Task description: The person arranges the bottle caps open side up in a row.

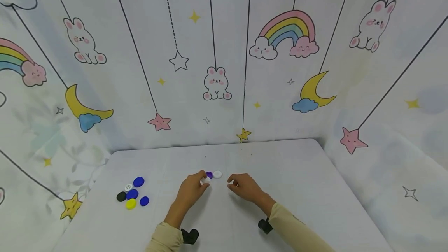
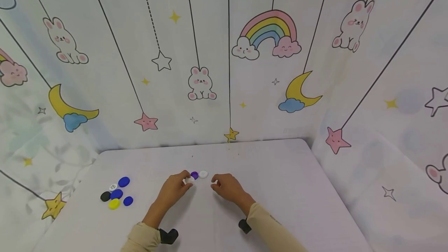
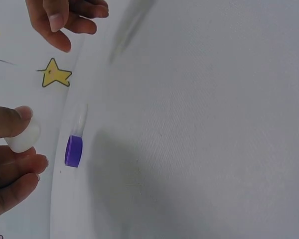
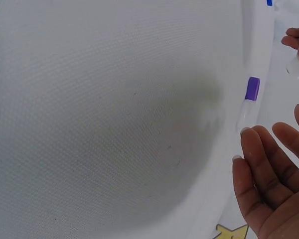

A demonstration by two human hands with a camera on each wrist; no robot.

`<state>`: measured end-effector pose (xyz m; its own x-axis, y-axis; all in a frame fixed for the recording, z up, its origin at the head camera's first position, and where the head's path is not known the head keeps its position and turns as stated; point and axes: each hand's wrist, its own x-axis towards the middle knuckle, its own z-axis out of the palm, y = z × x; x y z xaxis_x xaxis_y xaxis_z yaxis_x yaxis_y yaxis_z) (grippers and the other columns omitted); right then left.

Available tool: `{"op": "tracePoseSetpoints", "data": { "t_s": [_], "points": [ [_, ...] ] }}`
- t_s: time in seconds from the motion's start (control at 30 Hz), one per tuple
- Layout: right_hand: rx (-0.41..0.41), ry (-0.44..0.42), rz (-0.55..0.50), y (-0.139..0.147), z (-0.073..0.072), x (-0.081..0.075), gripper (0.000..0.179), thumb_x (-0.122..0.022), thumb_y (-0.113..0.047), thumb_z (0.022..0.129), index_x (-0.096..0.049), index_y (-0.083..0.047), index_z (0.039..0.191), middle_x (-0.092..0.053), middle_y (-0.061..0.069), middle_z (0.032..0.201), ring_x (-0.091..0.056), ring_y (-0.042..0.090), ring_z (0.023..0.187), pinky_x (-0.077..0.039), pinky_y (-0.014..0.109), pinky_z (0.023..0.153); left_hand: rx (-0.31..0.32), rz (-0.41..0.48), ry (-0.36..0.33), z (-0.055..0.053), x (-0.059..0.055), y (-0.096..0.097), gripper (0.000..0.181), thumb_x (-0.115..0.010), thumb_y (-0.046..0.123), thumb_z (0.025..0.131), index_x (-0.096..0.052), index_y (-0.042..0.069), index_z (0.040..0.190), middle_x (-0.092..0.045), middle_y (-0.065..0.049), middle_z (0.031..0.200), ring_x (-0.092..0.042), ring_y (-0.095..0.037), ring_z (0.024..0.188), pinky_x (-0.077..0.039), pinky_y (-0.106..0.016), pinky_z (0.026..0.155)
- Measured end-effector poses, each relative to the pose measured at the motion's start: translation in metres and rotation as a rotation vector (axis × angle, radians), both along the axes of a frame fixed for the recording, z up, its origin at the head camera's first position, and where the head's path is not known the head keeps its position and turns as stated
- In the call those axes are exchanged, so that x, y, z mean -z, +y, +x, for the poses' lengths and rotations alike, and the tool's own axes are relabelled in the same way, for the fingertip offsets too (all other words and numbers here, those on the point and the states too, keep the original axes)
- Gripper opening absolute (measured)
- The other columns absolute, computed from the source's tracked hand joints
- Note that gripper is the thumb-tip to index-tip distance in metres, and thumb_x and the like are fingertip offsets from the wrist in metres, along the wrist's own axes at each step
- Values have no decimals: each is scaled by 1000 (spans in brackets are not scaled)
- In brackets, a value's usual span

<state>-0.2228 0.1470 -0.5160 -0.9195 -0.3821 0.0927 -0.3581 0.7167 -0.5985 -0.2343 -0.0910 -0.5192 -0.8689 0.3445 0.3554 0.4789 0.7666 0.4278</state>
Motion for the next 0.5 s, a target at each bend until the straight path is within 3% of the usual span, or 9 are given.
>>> {"op": "tracePoseSetpoints", "data": {
  "t_s": [0.27, 0.5],
  "points": [
    [-47, 125, -65, -1, -3, 2, 18, -64, -13, 94, -69, -7, 110, -70, -4, 90, -57, 4, 75, -50, 21, 66, 58, -18, 8, -1, 1, 9, 23, -79, 18, 82, -60, 12, 94, -65, 3, 71, -48, -2, 55, -38, -19, 48],
    [-11, 219, -84, -2, -5, 1, 22, -67, -11, 92, -68, -10, 114, -68, -6, 90, -60, 4, 80, -52, 24, 72, 113, -42, -7, -2, -5, 18, 22, -78, 20, 84, -60, 11, 93, -66, 2, 72, -47, -1, 54, -38, -17, 48]
  ]
}}
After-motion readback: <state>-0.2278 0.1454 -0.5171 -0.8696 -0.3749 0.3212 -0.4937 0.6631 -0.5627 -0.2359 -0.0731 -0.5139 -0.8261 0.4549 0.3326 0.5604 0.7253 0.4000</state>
